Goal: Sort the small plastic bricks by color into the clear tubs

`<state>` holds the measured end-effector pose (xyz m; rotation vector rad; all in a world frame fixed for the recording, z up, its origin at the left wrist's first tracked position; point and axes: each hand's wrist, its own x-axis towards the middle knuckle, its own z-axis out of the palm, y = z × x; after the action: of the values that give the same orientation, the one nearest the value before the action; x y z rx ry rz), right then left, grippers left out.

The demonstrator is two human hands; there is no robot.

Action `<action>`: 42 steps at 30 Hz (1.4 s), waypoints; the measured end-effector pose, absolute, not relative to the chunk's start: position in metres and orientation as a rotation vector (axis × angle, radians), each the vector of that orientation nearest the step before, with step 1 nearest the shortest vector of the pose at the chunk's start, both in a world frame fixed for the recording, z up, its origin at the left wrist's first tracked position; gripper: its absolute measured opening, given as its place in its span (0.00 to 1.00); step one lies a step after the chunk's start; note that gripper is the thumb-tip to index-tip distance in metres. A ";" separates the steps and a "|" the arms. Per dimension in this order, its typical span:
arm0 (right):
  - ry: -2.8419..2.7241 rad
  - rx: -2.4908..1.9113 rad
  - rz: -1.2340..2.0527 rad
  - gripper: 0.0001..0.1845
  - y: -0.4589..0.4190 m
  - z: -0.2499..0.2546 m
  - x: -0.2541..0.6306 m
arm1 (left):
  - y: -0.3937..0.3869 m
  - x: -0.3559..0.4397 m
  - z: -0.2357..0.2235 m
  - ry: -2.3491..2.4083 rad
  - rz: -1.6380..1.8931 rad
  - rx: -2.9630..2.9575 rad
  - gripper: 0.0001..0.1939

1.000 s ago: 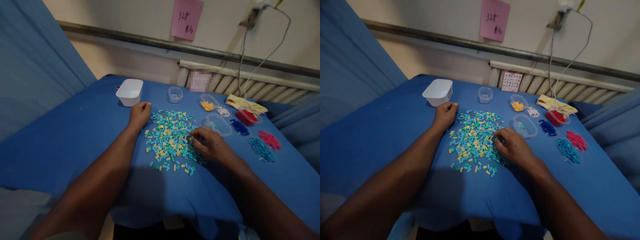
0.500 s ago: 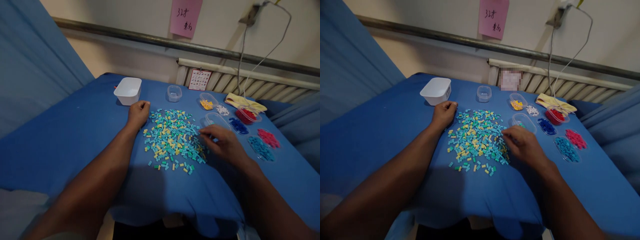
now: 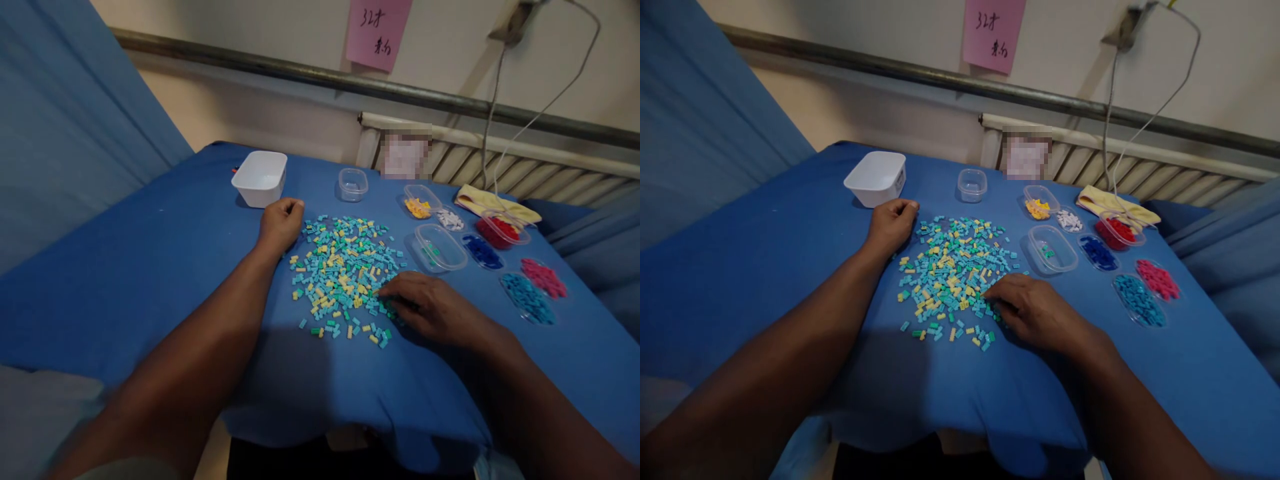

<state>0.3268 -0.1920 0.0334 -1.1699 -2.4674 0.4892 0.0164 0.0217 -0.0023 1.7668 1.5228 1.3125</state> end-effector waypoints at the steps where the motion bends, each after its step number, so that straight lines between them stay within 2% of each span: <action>1: -2.471 -1.173 0.489 0.16 -0.193 0.034 0.326 | 0.021 0.016 -0.002 1.522 1.313 1.767 0.16; 11: -2.526 -1.283 0.509 0.21 -0.201 0.045 0.326 | 0.021 0.016 -0.002 1.531 1.304 1.791 0.16; 19: -2.416 -1.288 0.450 0.10 -0.195 0.042 0.315 | 0.025 0.016 -0.005 1.516 1.315 1.804 0.16; 29: -2.496 -1.485 0.435 0.05 -0.197 0.043 0.303 | 0.024 0.016 -0.005 1.529 1.300 1.789 0.16; 35: -2.455 -1.465 0.495 0.09 -0.198 0.041 0.297 | 0.024 0.016 -0.005 1.511 1.314 1.790 0.16; 42: -2.079 -1.451 0.419 0.05 -0.196 0.047 0.313 | 0.024 0.016 -0.005 1.529 1.311 1.794 0.16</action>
<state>0.3131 -0.1955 0.0467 -1.4509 -2.0793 0.4188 0.0164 0.0236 -0.0045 1.7938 1.5292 1.3106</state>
